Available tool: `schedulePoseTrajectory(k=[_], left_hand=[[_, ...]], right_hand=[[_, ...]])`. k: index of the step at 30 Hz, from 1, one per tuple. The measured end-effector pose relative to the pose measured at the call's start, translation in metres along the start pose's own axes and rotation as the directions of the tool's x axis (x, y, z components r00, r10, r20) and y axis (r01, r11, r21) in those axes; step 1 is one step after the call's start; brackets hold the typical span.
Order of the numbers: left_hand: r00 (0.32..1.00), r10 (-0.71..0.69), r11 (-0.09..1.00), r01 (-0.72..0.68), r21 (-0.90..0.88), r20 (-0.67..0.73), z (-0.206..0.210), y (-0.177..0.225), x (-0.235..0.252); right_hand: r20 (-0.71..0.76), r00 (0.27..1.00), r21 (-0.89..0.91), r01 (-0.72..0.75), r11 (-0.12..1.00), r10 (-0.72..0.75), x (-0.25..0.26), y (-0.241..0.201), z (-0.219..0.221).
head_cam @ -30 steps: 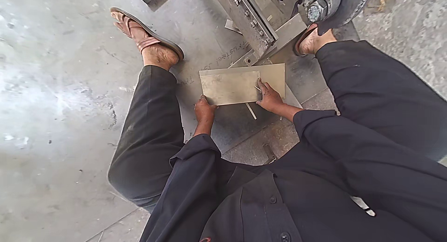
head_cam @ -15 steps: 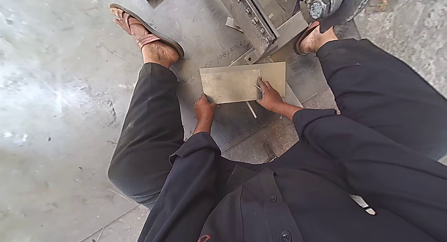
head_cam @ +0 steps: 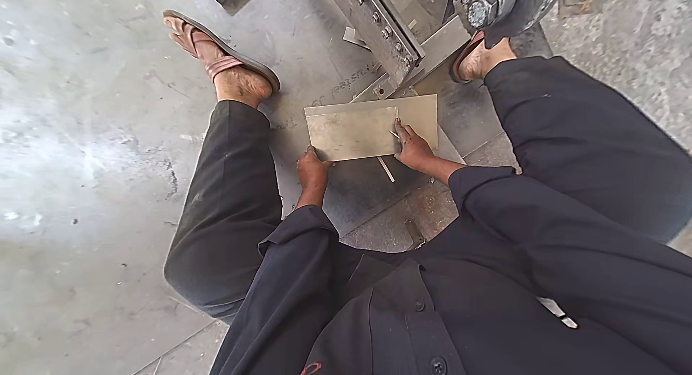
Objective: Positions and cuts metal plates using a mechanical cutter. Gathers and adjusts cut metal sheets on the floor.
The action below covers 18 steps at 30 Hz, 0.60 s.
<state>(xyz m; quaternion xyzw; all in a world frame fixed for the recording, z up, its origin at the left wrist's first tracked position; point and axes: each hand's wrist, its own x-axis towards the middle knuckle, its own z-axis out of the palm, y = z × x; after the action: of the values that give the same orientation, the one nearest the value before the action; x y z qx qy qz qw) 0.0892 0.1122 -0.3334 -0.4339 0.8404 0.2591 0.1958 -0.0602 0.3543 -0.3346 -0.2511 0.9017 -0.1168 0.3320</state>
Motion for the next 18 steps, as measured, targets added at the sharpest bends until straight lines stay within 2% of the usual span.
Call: schedulePoseTrajectory(k=[9,18], left_hand=[[1.0,-0.001,1.0,0.001,0.002,0.004,-0.0017,0.0009,0.0],[1.0,0.01,1.0,-0.011,0.02,0.011,-0.0014,0.0054,-0.0008]], right_hand=[[-0.013,1.0,-0.005,0.021,1.0,-0.021,0.0001,0.003,0.0015],[-0.005,1.0,0.01,-0.021,1.0,0.021,-0.0035,0.0047,-0.0012]])
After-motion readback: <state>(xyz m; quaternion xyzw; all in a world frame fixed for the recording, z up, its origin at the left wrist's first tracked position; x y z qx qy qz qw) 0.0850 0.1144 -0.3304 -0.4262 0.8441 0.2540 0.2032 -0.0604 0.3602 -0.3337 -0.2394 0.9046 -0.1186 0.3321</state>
